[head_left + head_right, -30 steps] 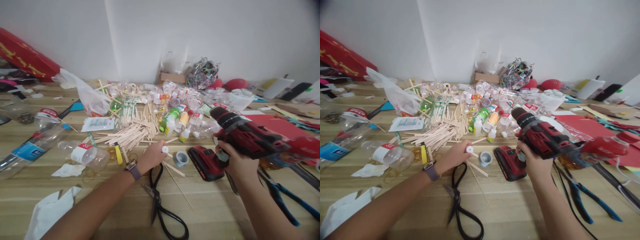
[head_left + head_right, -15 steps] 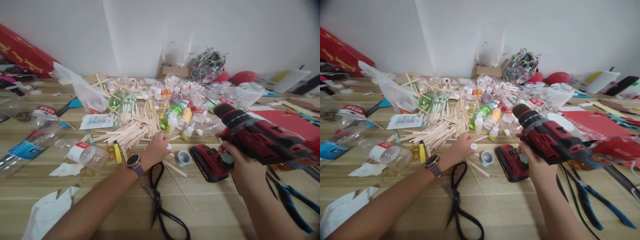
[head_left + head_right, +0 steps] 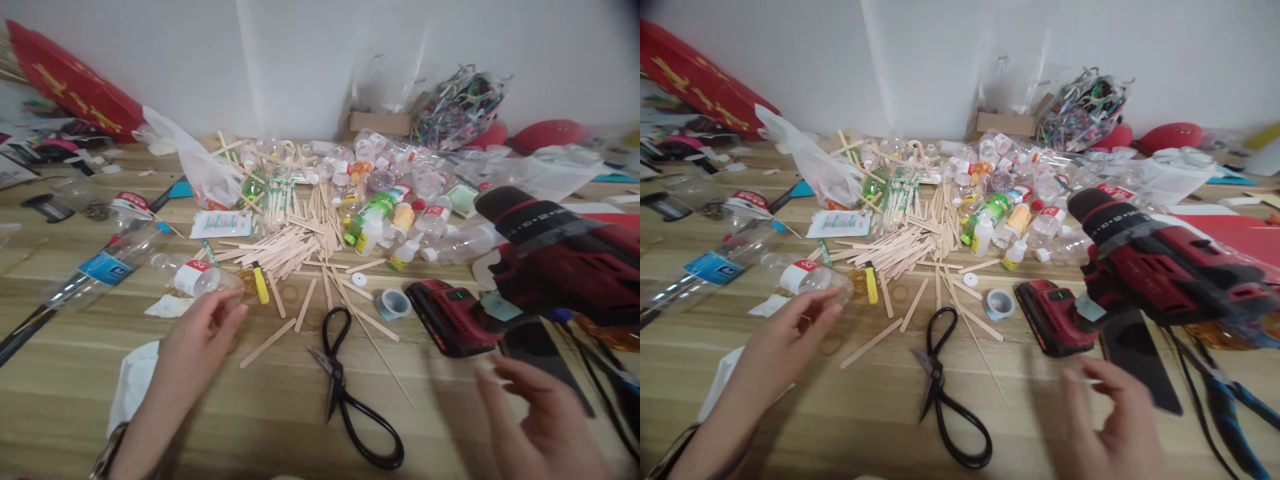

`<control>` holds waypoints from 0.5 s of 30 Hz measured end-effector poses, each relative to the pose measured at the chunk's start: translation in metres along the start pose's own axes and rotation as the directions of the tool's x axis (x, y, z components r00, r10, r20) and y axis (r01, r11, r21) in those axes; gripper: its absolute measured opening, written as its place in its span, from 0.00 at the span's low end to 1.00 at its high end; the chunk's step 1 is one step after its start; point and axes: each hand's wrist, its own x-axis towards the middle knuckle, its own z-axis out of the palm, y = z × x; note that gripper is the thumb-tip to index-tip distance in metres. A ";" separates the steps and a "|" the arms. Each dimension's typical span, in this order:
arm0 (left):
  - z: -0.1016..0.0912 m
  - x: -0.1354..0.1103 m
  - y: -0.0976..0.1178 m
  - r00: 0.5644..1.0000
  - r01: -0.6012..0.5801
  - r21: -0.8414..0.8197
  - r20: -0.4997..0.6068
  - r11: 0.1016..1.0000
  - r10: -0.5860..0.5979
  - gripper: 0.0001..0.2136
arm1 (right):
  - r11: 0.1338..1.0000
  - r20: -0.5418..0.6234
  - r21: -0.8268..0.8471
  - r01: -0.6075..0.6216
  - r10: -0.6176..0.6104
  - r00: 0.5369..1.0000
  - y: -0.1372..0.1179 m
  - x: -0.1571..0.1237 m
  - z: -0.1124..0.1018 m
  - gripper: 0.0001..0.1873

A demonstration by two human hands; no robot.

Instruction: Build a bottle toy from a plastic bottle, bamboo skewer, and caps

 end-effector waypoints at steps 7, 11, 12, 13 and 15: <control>-0.006 0.027 -0.027 0.965 0.236 0.263 -0.174 0.935 -0.195 0.33 | 0.848 0.456 0.138 0.512 -0.513 0.727 -0.060 -0.028 0.053 0.04; -0.003 0.042 -0.024 0.970 0.239 0.242 -0.111 0.940 -0.217 0.27 | 0.871 0.548 0.024 0.491 -0.423 0.722 -0.064 -0.033 0.072 0.07; -0.002 0.045 -0.024 0.972 0.228 0.234 -0.115 0.945 -0.206 0.26 | 0.885 0.572 0.026 0.464 -0.394 0.720 -0.061 -0.034 0.074 0.07; 0.000 0.047 -0.023 0.972 0.223 0.227 -0.126 0.948 -0.199 0.24 | 0.900 0.597 0.031 0.435 -0.366 0.715 -0.058 -0.034 0.076 0.08; 0.002 0.049 -0.022 0.969 0.226 0.207 -0.148 0.952 -0.198 0.22 | 0.923 0.646 0.037 0.384 -0.316 0.695 -0.053 -0.033 0.078 0.10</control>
